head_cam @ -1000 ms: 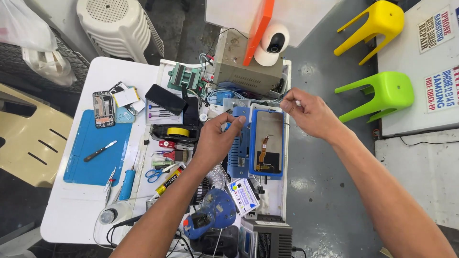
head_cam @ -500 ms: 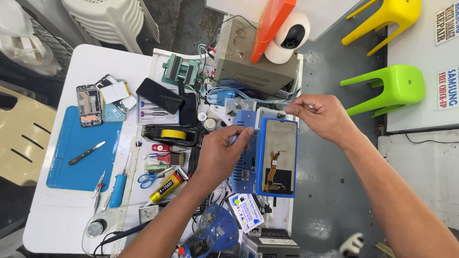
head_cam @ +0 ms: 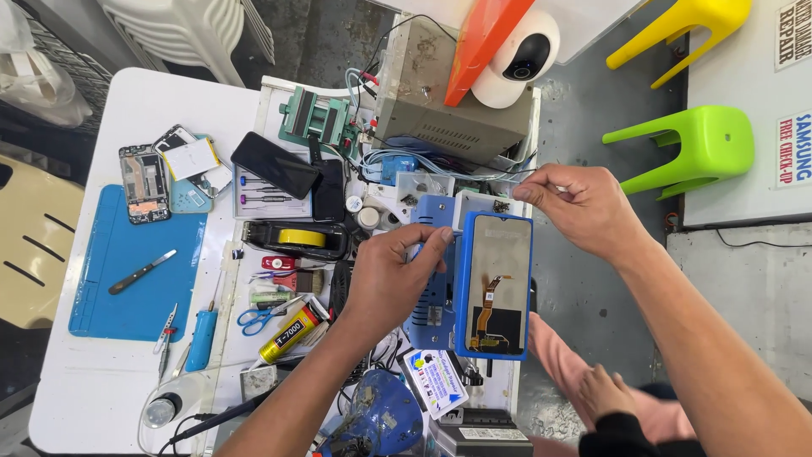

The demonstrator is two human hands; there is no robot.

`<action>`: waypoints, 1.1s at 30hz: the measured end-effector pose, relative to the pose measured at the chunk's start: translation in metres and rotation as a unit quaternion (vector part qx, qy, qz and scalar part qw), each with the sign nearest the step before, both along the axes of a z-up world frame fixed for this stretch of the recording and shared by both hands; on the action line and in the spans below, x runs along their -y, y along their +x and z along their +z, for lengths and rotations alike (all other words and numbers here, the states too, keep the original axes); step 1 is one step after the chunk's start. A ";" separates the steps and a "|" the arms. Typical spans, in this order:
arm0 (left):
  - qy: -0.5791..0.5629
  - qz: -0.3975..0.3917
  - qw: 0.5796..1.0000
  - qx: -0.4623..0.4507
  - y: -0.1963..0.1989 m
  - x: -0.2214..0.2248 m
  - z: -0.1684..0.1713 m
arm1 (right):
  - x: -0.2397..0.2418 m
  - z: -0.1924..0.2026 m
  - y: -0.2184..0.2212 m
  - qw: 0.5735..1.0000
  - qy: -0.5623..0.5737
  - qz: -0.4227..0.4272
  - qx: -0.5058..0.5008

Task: The person cleans a small electronic component with a cloth and then uses a soldering iron to work on a circuit board mounted in a blue fixture. The workspace is cluttered with various tools and electronic parts.

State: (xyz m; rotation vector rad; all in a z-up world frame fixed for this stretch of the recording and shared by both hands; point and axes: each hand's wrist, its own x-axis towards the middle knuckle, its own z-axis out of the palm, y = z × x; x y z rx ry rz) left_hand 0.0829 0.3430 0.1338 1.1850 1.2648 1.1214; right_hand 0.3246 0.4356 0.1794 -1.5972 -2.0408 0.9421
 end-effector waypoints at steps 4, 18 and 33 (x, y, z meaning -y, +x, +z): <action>0.001 0.000 1.000 0.007 0.000 0.000 0.001 | 0.000 -0.001 0.000 1.000 0.000 0.002 -0.002; 0.004 -0.006 1.000 0.019 0.001 0.000 -0.001 | 0.001 -0.005 0.002 1.000 -0.004 -0.016 0.008; -0.029 -0.001 0.998 0.055 -0.003 0.013 -0.018 | -0.004 -0.001 0.014 0.998 0.058 -0.014 -0.028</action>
